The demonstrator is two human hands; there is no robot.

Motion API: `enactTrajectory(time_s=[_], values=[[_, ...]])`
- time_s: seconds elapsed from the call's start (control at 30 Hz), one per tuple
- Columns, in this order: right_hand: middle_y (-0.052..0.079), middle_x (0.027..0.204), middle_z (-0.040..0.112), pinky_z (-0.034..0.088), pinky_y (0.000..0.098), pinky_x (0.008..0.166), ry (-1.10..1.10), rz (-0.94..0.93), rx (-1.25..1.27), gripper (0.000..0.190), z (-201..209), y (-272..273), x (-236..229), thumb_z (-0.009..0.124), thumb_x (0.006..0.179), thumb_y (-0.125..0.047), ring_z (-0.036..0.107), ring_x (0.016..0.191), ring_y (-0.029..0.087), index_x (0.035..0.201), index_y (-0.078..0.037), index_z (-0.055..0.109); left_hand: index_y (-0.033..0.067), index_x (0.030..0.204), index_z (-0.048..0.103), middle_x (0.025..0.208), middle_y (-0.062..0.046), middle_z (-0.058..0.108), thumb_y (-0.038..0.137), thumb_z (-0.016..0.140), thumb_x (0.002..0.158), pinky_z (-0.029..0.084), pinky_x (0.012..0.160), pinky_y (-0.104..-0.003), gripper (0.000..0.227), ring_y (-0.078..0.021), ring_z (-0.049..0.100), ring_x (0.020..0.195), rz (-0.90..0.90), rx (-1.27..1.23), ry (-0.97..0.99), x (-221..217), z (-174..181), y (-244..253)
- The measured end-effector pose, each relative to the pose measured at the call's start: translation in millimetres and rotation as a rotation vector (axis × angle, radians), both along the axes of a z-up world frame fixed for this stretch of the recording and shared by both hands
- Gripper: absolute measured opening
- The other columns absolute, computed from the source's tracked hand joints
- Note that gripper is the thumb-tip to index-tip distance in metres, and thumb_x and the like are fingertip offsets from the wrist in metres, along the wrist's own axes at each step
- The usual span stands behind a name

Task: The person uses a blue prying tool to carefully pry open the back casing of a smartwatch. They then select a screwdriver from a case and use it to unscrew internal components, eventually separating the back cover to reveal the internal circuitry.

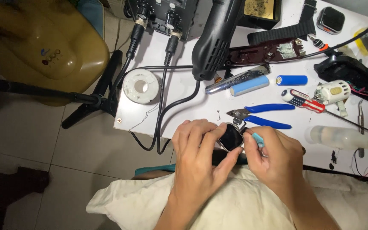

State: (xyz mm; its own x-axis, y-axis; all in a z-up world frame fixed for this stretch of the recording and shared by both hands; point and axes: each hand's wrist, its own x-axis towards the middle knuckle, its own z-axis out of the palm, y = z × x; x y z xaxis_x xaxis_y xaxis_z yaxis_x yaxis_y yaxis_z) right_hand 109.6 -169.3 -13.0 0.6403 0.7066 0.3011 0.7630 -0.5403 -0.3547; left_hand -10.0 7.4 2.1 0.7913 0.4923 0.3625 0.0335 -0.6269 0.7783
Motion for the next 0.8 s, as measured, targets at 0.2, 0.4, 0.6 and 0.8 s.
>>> enactTrajectory(time_s=[0.2,0.4,0.6,0.8], values=[[0.008,0.085,0.072,0.052,0.0373,0.064,-0.064,0.202,0.129,0.006,10.0,11.1,3.8,0.071,0.110,0.002,0.066,0.068,0.026,0.104,0.001,0.071,0.0068,0.131,0.072,0.120,-0.009,0.068,0.037,0.078,0.107,0.044,0.111,-0.050,0.039,-0.0314,0.063,0.116,0.022,-0.018,-0.028,1.7,-3.1,-3.1],[0.007,0.085,0.073,0.053,0.0389,0.063,-0.077,0.203,0.129,0.009,9.1,13.0,3.8,0.071,0.111,0.001,0.066,0.067,0.026,0.102,0.001,0.070,0.0061,0.130,0.072,0.120,-0.008,0.067,0.036,0.079,0.107,0.043,0.112,-0.048,0.039,-0.0308,0.063,0.116,0.008,-0.016,-0.030,0.1,-1.4,-1.9],[0.006,0.085,0.073,0.050,0.0385,0.062,-0.038,0.156,0.101,0.007,7.1,9.8,4.5,0.073,0.113,-0.004,0.064,0.065,0.025,0.106,-0.001,0.073,0.0054,0.132,0.071,0.122,-0.009,0.068,0.036,0.079,0.107,0.044,0.117,-0.053,0.040,-0.0326,0.063,0.119,0.008,-0.014,-0.036,-0.4,-2.5,-3.0],[0.006,0.084,0.074,0.052,0.0386,0.062,-0.045,0.174,0.097,0.010,9.5,11.7,3.9,0.073,0.113,-0.003,0.067,0.068,0.025,0.104,0.000,0.070,0.0054,0.130,0.072,0.121,-0.009,0.068,0.036,0.078,0.107,0.043,0.117,-0.051,0.039,-0.0322,0.064,0.119,0.011,-0.005,-0.036,-1.0,-1.8,-3.3]])
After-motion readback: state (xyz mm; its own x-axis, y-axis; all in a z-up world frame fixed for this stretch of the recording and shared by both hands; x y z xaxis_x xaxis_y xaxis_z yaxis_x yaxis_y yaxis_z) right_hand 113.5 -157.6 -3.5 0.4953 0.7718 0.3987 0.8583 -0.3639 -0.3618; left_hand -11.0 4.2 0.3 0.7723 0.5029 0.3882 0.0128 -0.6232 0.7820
